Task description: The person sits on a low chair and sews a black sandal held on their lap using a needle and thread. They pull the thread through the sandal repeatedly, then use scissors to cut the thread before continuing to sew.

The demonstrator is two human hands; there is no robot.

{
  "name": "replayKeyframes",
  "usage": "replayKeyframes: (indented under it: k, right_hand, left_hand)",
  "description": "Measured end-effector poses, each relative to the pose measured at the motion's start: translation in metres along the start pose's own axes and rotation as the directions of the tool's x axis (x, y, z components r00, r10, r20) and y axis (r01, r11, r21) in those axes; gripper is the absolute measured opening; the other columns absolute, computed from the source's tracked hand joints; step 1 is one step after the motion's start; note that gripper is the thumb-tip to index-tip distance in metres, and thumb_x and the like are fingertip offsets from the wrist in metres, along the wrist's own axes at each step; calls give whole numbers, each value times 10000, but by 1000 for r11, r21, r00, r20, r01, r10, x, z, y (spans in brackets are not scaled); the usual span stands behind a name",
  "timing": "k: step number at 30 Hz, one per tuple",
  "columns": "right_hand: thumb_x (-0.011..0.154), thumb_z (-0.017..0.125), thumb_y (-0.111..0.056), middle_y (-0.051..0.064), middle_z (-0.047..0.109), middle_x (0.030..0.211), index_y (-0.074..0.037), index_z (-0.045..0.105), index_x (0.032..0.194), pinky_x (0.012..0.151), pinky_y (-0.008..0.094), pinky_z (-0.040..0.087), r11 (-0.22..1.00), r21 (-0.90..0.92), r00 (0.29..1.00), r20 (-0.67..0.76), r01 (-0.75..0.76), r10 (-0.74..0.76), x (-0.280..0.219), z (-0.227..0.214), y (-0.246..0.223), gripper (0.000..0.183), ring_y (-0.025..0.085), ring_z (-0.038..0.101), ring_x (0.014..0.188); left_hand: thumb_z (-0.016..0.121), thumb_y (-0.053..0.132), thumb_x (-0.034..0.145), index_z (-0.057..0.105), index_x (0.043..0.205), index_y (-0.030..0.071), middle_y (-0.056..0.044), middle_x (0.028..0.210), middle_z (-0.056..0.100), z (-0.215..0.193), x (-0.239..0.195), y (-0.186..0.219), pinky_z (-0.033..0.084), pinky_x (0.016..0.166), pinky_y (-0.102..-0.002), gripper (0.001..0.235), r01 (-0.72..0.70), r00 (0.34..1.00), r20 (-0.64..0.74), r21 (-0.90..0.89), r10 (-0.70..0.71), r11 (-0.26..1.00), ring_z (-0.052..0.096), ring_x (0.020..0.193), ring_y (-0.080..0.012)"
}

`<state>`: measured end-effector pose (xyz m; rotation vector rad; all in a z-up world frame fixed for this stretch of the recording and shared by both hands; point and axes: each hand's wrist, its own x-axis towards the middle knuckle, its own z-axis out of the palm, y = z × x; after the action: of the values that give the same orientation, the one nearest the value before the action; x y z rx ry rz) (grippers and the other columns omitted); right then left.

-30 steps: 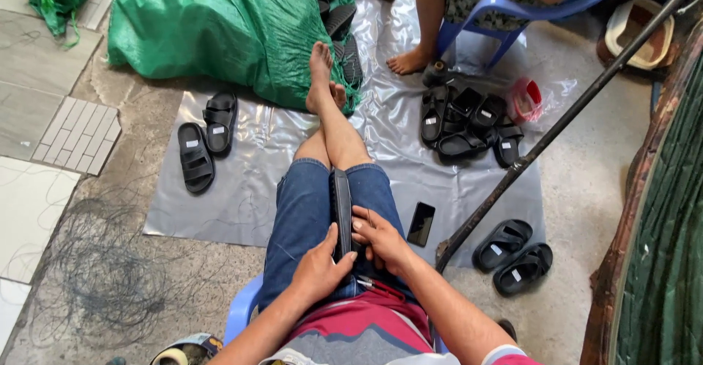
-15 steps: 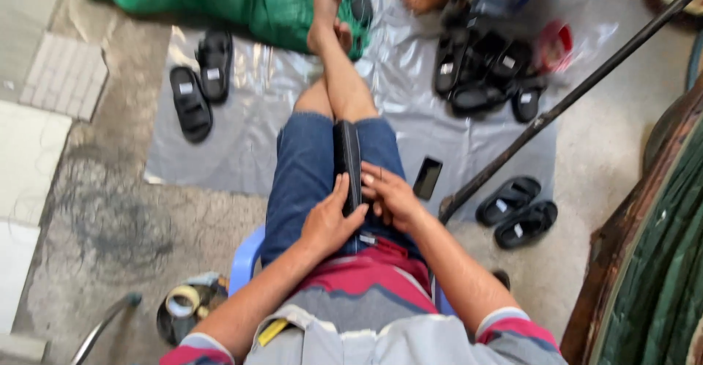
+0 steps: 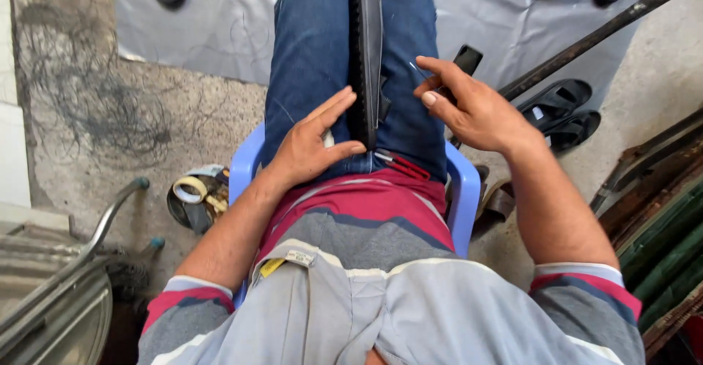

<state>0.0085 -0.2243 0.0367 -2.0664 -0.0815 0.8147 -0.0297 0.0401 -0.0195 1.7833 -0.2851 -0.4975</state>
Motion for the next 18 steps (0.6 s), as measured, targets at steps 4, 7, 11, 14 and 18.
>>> replayKeyframes:
  k: [4,7,11,14,18]
  right_hand:
    - [901,475,-124,109,599,1010,-127,503,1257,678,429,487,968,-164,977,126,191,-171,-7,1,-24,357,341,596,880]
    - [913,489,-138,94,613,991,-104,592,1159,608,421,484,919,-249,948,172,305,-268,-10,5,-32,270,336,608,775]
    - [901,550,-195,50,602,896,-161,648,1101,541,393,481,868,-334,930,170,367,-327,-8,10,-29,226,297,600,685]
    - [887,568,-200,25,589,871,-209,656,1095,541,386,477,843,-376,923,171,385,-345,-4,14,-20,226,283,598,683]
    - [878,571,-192,13,583,850,-238,661,1094,554,374,477,842,-377,923,182,385,-340,1,18,-15,238,269,600,685]
  left_hand:
    - [818,258,712,440,1335,156,-105,1388,401,-1,3,0,344,1040,-421,736,-5,1000,-4,-15,5,1000,421,1239,-298]
    - [827,243,709,418,1352,161,-110,1401,380,0,4,2,344,1044,-421,767,-8,1000,3,-12,8,1000,413,1245,-301]
    - [827,251,718,419,1355,192,-81,1413,371,0,6,5,336,1054,-409,759,-8,1000,26,-23,9,1000,405,1260,-283]
    - [824,254,724,422,1355,215,-57,1417,369,0,6,4,344,1052,-396,749,-9,1000,28,-25,10,1000,405,1262,-268]
    - [818,260,738,429,1349,234,-34,1408,387,3,7,0,363,1041,-382,725,-20,1000,21,-1,20,1000,426,1249,-255]
